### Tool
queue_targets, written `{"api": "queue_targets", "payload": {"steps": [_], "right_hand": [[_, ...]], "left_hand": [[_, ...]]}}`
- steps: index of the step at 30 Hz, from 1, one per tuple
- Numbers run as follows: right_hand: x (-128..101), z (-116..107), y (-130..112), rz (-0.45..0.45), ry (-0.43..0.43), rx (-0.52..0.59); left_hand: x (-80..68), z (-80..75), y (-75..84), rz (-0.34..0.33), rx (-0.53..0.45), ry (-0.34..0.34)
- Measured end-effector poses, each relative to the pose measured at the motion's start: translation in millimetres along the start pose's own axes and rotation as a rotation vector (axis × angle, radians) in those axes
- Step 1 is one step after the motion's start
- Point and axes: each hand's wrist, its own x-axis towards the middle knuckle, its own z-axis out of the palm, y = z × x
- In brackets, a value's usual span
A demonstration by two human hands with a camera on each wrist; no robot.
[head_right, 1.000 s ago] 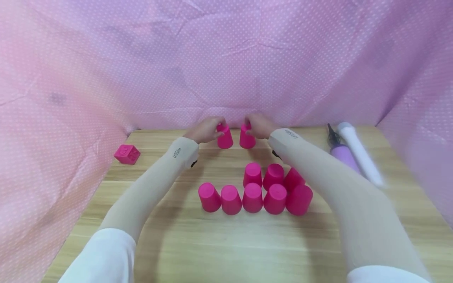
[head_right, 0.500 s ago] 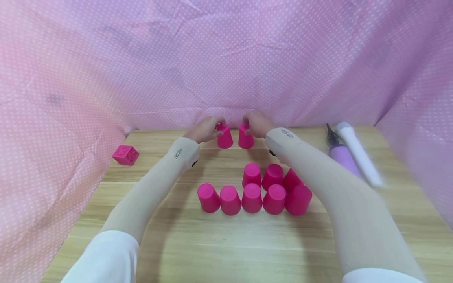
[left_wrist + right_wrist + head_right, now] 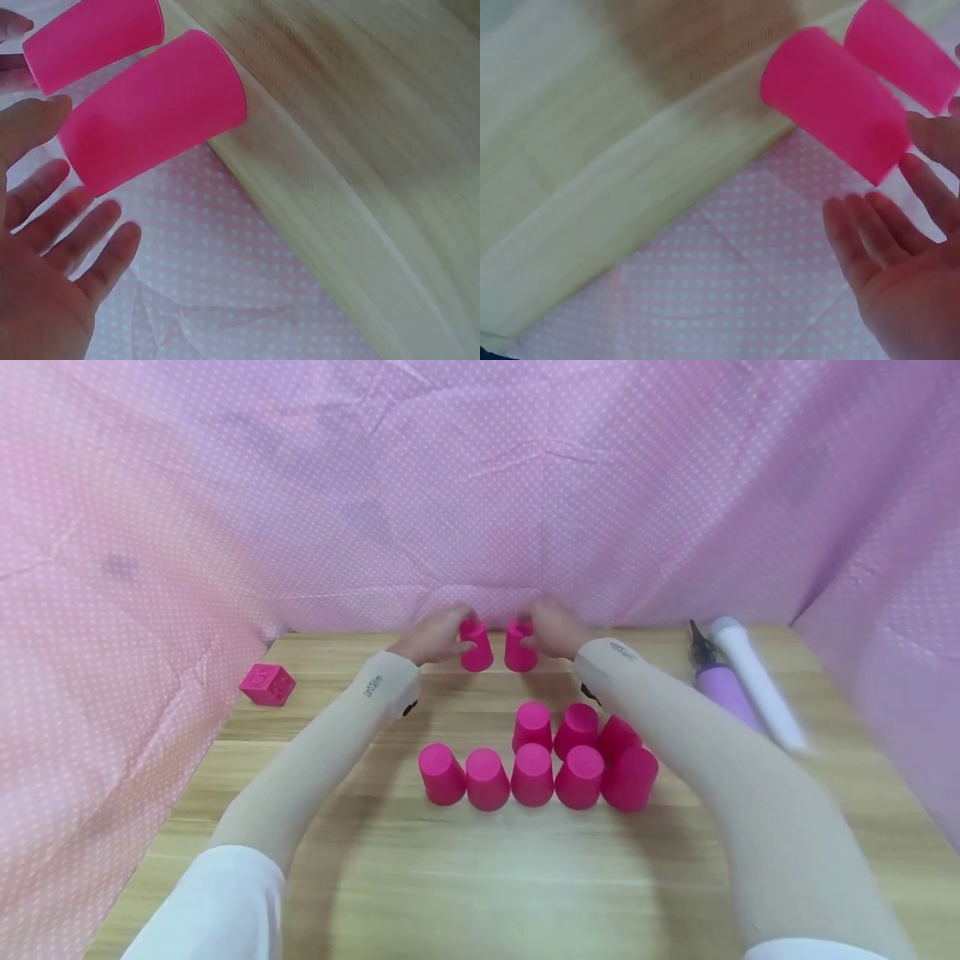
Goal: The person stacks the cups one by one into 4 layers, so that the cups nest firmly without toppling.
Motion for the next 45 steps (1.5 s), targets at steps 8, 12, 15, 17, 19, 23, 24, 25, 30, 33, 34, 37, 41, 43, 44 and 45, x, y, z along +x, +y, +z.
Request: {"api": "queue_targets", "payload": {"steps": [8,12,15,17,19,23,24,25,30,33,34,37,41,43,44,45], "right_hand": [[-60,-23,-21,-0.283,0.059,-0.092],[-104,-32,-29,-0.32,-0.01,-0.149],[-129,-28,-27,-0.286,-0.065,-0.156],[-142,-24,-25,-0.253,-0.087,-0.147],[-150,-20,-22,-0.238,-0.081,-0.135],[-158,-17,-20,-0.207,-0.069,-0.122],[-158,-16,-19,-0.201,-0.068,-0.121],[-158,-15,-18,-0.194,-0.069,-0.12],[-158,-11,-16,-0.149,-0.075,-0.096],[-157,-9,-16,-0.128,-0.078,-0.062],[-156,-9,-15,-0.124,-0.077,-0.053],[-155,-8,-15,-0.12,-0.072,-0.045],[-154,-6,-14,-0.12,-0.062,-0.042],[-153,-5,-13,-0.121,-0.059,-0.032],[-153,-4,-13,-0.122,-0.058,-0.026],[-153,-4,-13,-0.123,-0.058,-0.021]], "left_hand": [[-25.5,-19.8,43.7,0.26,0.1,-0.057],[-43.4,-21.0,81.9,0.418,0.109,-0.206],[-50.6,-13.5,105.2,0.468,0.144,-0.297],[-52.5,-7.4,117.0,0.478,0.176,-0.343],[-52.9,-2.0,125.3,0.482,0.22,-0.373],[-52.5,3.7,131.9,0.464,0.273,-0.404],[-52.4,4.5,132.2,0.457,0.276,-0.404],[-52.2,5.4,131.9,0.453,0.271,-0.404],[-51.0,7.4,129.9,0.43,0.212,-0.412],[-50.8,7.9,128.8,0.42,0.183,-0.414],[-50.6,8.0,128.6,0.417,0.176,-0.416],[-50.8,8.5,127.8,0.4,0.145,-0.419],[-51.3,10.2,125.6,0.38,0.117,-0.409],[-51.4,11.1,124.3,0.372,0.107,-0.407],[-51.4,11.7,123.4,0.374,0.106,-0.403],[-51.4,12.2,122.4,0.375,0.106,-0.401]]}}
